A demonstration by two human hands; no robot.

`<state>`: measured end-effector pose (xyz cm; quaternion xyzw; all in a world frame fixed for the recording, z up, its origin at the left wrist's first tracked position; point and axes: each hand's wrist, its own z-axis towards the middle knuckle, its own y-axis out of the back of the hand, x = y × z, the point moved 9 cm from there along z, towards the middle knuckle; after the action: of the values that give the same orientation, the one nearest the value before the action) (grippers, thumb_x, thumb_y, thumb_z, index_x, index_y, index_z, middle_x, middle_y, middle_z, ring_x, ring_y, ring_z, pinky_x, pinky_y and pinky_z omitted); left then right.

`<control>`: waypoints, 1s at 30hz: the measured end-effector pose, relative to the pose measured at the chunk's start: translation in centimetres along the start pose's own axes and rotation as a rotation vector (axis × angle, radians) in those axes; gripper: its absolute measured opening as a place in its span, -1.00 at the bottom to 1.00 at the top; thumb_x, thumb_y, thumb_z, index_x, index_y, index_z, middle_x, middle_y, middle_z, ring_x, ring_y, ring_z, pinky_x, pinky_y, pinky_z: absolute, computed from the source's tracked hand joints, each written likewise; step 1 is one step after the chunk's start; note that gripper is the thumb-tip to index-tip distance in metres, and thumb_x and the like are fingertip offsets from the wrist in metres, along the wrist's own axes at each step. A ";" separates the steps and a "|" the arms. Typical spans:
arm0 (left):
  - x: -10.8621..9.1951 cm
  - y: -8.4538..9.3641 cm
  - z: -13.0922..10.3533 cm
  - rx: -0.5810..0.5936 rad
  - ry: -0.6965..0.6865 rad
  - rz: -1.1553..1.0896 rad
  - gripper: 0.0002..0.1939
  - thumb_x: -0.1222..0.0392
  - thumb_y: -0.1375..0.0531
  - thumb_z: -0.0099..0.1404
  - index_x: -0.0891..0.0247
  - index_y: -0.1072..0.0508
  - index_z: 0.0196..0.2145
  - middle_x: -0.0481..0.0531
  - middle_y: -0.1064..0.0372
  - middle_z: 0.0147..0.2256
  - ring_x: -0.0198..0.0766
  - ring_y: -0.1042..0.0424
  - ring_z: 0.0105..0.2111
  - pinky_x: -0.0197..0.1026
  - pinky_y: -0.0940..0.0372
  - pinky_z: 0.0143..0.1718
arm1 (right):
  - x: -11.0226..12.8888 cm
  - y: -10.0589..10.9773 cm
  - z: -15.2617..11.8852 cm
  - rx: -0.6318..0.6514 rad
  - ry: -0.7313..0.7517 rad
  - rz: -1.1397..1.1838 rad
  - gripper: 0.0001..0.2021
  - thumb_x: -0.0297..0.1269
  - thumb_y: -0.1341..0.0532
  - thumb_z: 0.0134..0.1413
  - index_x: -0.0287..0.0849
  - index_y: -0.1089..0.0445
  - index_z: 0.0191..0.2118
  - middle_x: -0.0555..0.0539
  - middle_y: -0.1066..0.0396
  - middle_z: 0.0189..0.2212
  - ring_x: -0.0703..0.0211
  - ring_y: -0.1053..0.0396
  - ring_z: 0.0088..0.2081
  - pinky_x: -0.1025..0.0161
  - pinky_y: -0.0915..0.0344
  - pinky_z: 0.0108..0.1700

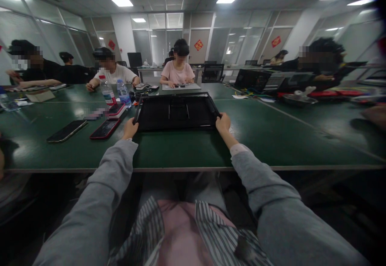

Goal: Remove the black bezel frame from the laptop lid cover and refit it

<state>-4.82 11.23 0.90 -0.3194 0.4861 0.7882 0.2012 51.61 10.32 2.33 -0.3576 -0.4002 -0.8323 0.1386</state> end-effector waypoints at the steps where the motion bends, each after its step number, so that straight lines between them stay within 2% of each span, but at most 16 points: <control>1: 0.0 0.2 0.1 -0.015 -0.001 -0.011 -0.49 0.18 -0.21 0.23 0.30 -0.46 0.14 0.30 -0.45 0.13 0.04 -0.42 0.15 0.01 -0.23 0.18 | 0.0 0.1 -0.1 0.004 -0.004 0.020 -0.64 -0.39 -0.06 0.18 -0.28 -0.39 0.05 -0.35 -0.41 0.04 -0.09 -0.36 0.09 -0.02 -0.22 0.22; 7: -0.5 1.4 -1.1 -0.079 0.027 -0.012 -0.54 0.19 -0.19 0.24 0.25 -0.49 0.10 0.24 -0.49 0.09 0.01 -0.44 0.11 -0.01 -0.26 0.15 | -0.6 -0.1 0.0 0.017 -0.008 0.069 -0.67 -0.37 -0.09 0.16 -0.25 -0.39 0.03 -0.32 -0.47 0.02 -0.09 -0.39 0.08 -0.01 -0.24 0.21; 13: -0.6 3.6 -2.8 -0.201 0.087 0.024 -0.54 0.14 -0.18 0.31 0.25 -0.48 0.14 0.30 -0.48 0.07 0.14 -0.42 0.11 0.11 -0.26 0.13 | -0.7 -2.0 0.7 0.068 0.035 0.107 -0.66 -0.34 -0.10 0.18 -0.24 -0.38 0.06 -0.31 -0.48 0.03 -0.06 -0.40 0.08 0.02 -0.26 0.18; 20: -0.9 3.5 -3.0 -0.173 0.086 0.093 -0.52 0.10 -0.16 0.35 0.25 -0.46 0.19 0.36 -0.47 0.07 0.22 -0.42 0.09 0.19 -0.27 0.09 | -0.5 -1.7 0.3 0.066 0.027 0.084 -0.67 -0.37 -0.10 0.20 -0.27 -0.38 0.05 -0.33 -0.46 0.04 -0.07 -0.41 0.08 0.02 -0.24 0.21; 27: -1.0 3.7 -3.0 -0.162 0.103 0.030 -0.56 0.14 -0.19 0.32 0.22 -0.48 0.13 0.29 -0.51 0.04 0.16 -0.43 0.09 0.14 -0.24 0.13 | 0.1 -1.0 -0.4 0.087 0.018 0.046 -0.68 -0.40 -0.11 0.16 -0.29 -0.39 0.03 -0.34 -0.46 0.01 -0.10 -0.40 0.06 0.00 -0.25 0.20; 30: -1.3 3.6 -3.2 -0.134 0.113 0.072 -0.56 0.16 -0.18 0.34 0.24 -0.46 0.16 0.27 -0.48 0.09 0.11 -0.43 0.12 0.08 -0.25 0.15 | 0.0 -1.2 -0.5 0.111 0.010 0.016 -0.67 -0.41 -0.11 0.17 -0.32 -0.39 0.04 -0.36 -0.46 0.02 -0.10 -0.41 0.07 0.00 -0.25 0.21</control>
<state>-5.19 6.76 3.04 -0.3584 0.4538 0.8065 0.1233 50.74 10.73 1.49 -0.3484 -0.4423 -0.8095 0.1665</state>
